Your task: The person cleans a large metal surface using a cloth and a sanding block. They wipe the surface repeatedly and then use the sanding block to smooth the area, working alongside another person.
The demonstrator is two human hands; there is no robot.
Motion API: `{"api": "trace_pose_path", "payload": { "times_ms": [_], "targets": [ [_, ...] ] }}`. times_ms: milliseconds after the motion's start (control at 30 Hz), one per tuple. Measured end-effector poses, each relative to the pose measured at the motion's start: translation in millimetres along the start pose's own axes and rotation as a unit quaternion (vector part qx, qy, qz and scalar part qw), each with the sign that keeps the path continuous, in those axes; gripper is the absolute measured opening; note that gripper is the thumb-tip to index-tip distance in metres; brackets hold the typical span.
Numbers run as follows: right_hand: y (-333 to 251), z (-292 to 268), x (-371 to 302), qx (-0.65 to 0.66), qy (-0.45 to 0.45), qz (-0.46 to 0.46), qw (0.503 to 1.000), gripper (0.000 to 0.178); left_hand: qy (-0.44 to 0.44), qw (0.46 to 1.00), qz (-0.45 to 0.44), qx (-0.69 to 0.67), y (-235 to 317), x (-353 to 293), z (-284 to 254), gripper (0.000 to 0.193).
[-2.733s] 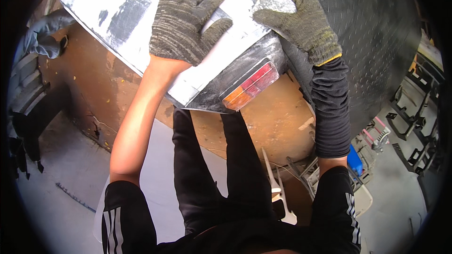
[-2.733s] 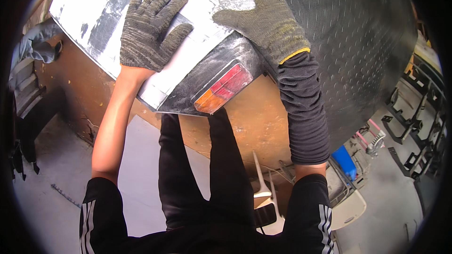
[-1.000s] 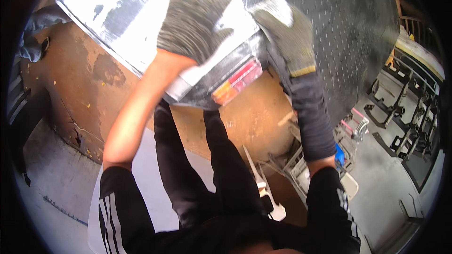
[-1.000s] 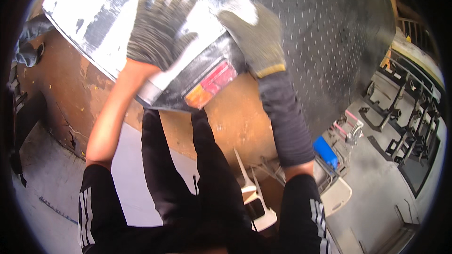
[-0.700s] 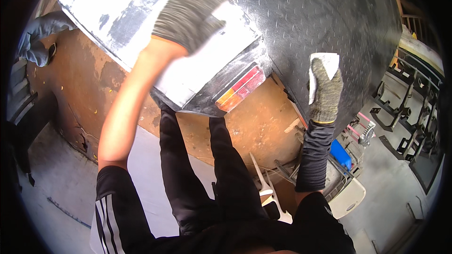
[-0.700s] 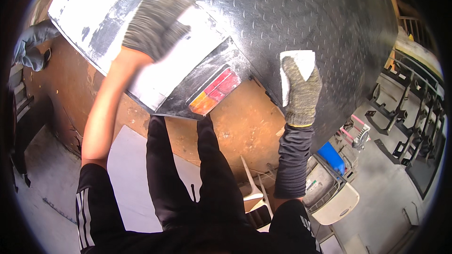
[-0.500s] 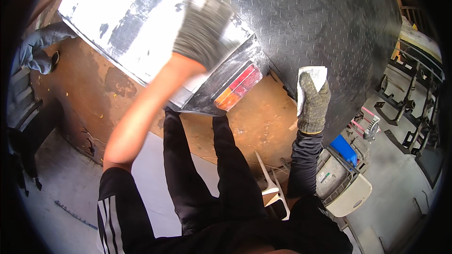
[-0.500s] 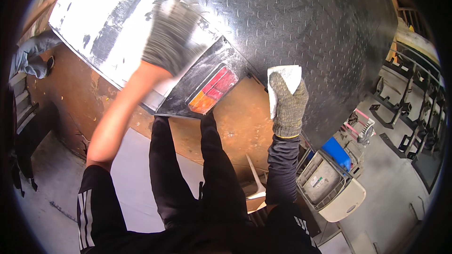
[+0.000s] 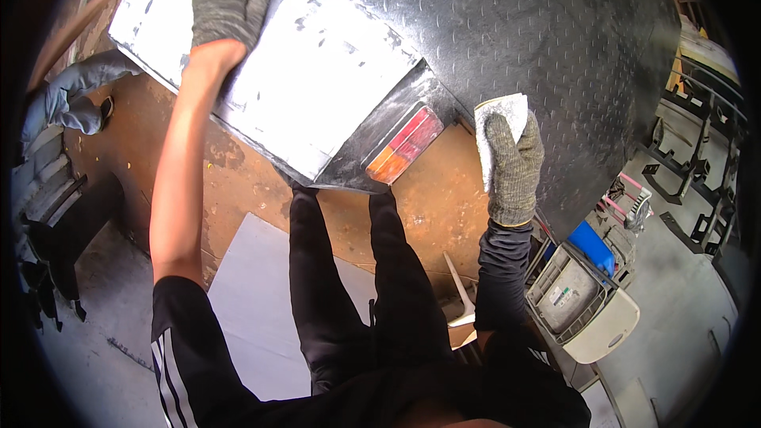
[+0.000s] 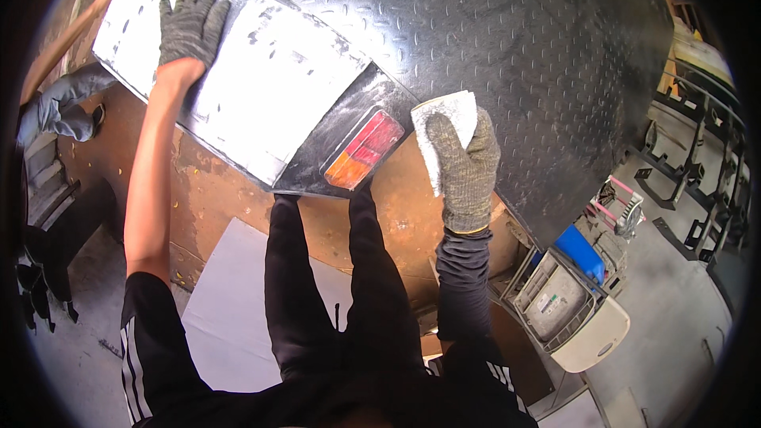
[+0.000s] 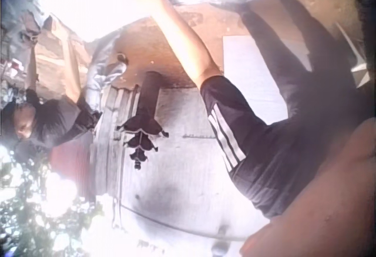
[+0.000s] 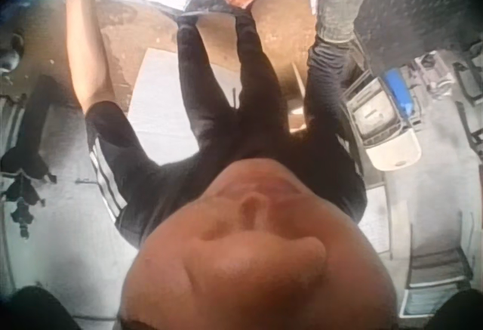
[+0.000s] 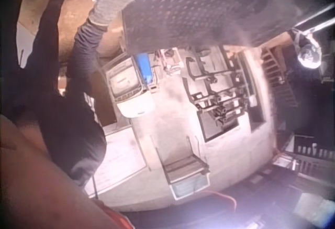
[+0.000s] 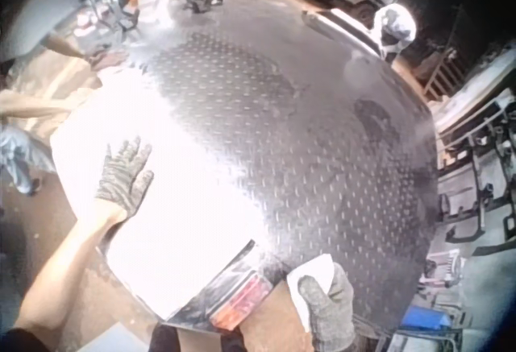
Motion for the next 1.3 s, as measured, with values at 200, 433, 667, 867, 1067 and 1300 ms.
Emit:
{"api": "trace_pose_path", "payload": {
  "times_ms": [200,433,667,867,1067,1300],
  "targets": [
    [5.8,-10.9,-23.1,0.030,0.048,0.012,0.998,0.019,0.004,0.966,0.182,-0.186,109.7,-57.5,-89.3,0.071],
    [3.0,-38.8,-38.3,-0.001,0.046,0.004,0.999,0.019,0.028,0.941,0.187,-0.280,141.8,-79.2,-128.7,0.074],
    [21.4,-52.1,-51.4,0.013,0.040,0.016,0.999,0.020,0.006,0.940,0.208,-0.271,172.8,-82.2,-152.4,0.076],
    [22.1,-56.6,-58.1,0.003,0.010,-0.018,1.000,0.026,0.011,0.939,0.220,-0.265,164.1,-76.5,-143.7,0.069],
    [-8.5,-7.3,-30.9,0.010,-0.018,-0.082,0.996,0.029,0.044,0.975,0.017,-0.217,46.3,-58.7,-36.0,0.070],
    [-4.2,125.4,47.3,-0.353,0.010,-0.203,0.913,0.059,0.007,0.991,-0.061,-0.120,-47.1,-40.6,29.6,0.071]
  ]
}}
Point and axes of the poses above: each hand's wrist, its own x-axis towards the middle knuckle, its own z-axis out of the palm, y = z × x, the point moved 5 cm from there along x, towards the middle knuckle, and after that the axes turned 13 degrees about x, right-handed, at the moved point
